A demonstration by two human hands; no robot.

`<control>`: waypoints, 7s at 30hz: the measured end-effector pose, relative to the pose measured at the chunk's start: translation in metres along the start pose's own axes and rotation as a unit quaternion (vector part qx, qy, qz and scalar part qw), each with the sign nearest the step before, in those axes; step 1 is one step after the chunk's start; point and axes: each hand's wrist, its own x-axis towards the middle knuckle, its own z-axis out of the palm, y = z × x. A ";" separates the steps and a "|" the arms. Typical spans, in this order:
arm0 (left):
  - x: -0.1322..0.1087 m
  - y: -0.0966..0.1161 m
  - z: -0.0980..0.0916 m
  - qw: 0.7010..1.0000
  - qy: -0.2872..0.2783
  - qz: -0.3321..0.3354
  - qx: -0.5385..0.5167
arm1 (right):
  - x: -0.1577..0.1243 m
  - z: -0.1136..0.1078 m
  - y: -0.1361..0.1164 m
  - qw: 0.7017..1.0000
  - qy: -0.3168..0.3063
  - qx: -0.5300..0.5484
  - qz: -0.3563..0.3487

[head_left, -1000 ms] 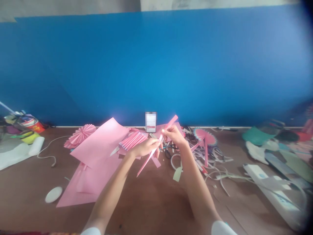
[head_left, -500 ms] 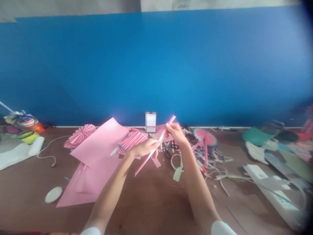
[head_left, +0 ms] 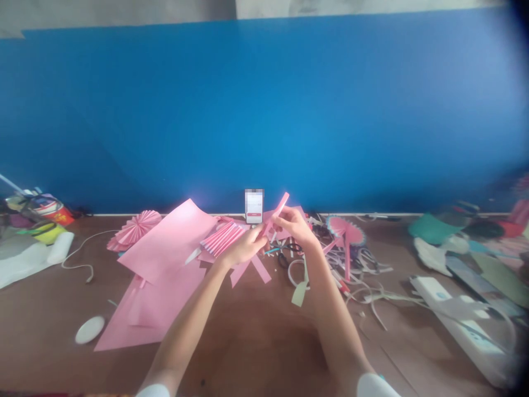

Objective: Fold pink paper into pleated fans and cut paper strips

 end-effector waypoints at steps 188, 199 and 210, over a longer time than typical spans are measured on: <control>-0.009 0.009 -0.013 0.999 0.018 0.033 -0.015 | 0.001 -0.005 -0.016 0.966 0.242 0.013 -0.086; -0.010 0.007 -0.011 0.985 0.094 0.050 0.138 | 0.001 -0.009 -0.025 0.934 0.328 0.034 -0.134; -0.012 0.010 -0.017 0.982 0.079 0.056 0.160 | -0.002 -0.021 -0.023 0.880 0.437 0.065 -0.174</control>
